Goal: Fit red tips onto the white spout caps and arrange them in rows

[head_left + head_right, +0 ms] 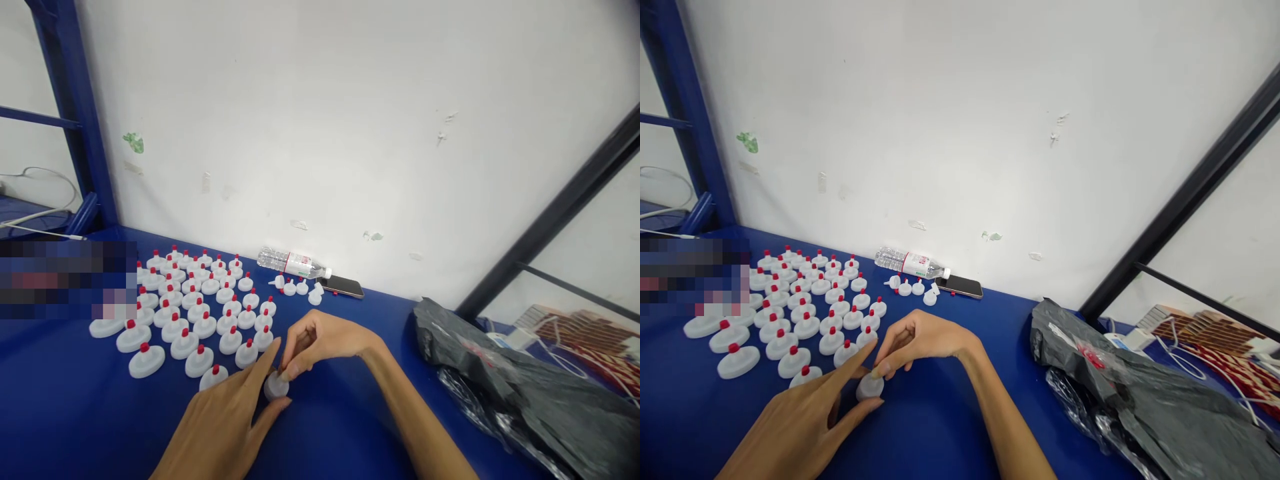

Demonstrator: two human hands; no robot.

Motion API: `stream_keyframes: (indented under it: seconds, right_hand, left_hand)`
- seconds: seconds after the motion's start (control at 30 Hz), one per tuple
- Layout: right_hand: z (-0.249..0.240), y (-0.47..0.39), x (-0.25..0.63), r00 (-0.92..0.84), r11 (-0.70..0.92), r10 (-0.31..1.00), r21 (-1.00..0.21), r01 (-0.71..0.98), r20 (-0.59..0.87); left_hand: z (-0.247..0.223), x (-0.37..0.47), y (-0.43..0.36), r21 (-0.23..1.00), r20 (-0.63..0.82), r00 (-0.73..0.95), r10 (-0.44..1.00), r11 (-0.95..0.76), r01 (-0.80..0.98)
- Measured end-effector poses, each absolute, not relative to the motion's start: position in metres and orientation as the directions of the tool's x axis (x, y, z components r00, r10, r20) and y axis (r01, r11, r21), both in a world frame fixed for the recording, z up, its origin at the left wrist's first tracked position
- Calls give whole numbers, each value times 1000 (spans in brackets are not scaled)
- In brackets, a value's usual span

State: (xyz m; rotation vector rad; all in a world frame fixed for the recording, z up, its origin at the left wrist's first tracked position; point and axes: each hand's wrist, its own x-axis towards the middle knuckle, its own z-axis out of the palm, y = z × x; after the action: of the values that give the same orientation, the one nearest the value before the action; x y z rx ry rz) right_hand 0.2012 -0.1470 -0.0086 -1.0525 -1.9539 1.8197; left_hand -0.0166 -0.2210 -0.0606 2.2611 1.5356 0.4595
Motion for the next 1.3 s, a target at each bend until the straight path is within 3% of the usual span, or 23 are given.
stream_keyframes:
  seconds: [0.2,0.43,0.6,0.77,0.9,1.07,1.3]
  right_hand:
    - [-9,-151,194,-720,-16,633,-935,355,-284]
    - [-5,-146,206,-614,-15,711,-880,475,-343]
    - [-8,-139,214,-464,-11,851,-892,451,-245]
    - [-16,-128,205,-258,59,964,-905,421,-57]
    - [-21,-107,196,-142,78,990,-888,453,14]
    - [-28,-79,178,-36,102,995,-838,536,97]
    - [-20,-63,139,-77,178,982,-714,678,171]
  left_hand:
    - [-66,-16,-218,513,94,411,907,-398,761]
    - [-73,-17,-225,448,298,400,867,-497,743]
    - [-68,-16,-226,440,298,434,850,-526,728]
    - [-73,-16,-222,389,358,452,817,-571,723]
    - [-79,-17,-220,322,414,468,781,-606,727]
    - [-74,-16,-222,349,384,476,791,-601,719]
    - [-67,-16,-222,400,322,483,814,-579,710]
